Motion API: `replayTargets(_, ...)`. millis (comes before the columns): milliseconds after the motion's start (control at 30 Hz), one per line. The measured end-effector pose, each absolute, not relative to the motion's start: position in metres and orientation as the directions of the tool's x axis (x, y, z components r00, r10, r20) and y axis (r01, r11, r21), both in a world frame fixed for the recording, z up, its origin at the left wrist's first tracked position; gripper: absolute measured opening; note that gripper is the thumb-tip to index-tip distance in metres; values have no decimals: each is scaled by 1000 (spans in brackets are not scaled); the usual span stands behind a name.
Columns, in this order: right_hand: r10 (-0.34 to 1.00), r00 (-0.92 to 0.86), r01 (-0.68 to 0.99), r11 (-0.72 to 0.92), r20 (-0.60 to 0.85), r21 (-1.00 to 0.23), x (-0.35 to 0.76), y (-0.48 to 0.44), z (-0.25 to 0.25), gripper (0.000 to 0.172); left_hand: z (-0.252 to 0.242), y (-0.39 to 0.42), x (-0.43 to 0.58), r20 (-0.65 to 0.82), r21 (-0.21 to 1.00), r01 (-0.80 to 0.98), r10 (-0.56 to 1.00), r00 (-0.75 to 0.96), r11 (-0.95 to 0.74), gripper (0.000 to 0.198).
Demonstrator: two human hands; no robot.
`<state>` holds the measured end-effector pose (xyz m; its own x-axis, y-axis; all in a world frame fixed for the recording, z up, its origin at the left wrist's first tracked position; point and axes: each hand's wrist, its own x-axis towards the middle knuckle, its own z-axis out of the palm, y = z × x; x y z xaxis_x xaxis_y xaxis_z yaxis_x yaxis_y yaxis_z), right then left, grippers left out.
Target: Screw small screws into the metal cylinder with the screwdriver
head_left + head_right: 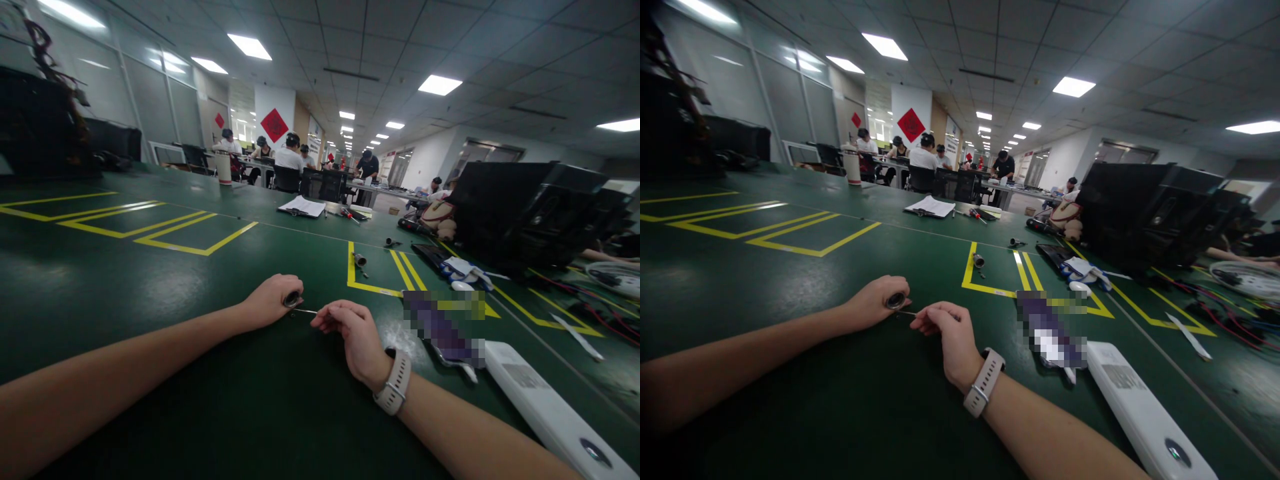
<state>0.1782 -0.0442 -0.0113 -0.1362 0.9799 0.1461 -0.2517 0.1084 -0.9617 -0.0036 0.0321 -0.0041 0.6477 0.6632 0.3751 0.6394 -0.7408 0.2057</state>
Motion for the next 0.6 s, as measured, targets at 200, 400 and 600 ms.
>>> replayTargets(200, 981, -120, -169, 131, 153, -977, 176, -44, -13, 19, -2, 31, -2, 370, 195, 666, 683, 630, -720, 12)
replayTargets(400, 960, -123, -96, 240, 251, -966, 179, -47, -12, 21, -2, 32, -2, 370, 185, 667, 680, 633, -722, 13)
replayTargets(600, 925, -212, 223, 360, 315, -906, 175, -56, 2, 19, -4, 31, -3, 387, 189, 658, 671, 632, -729, 12)
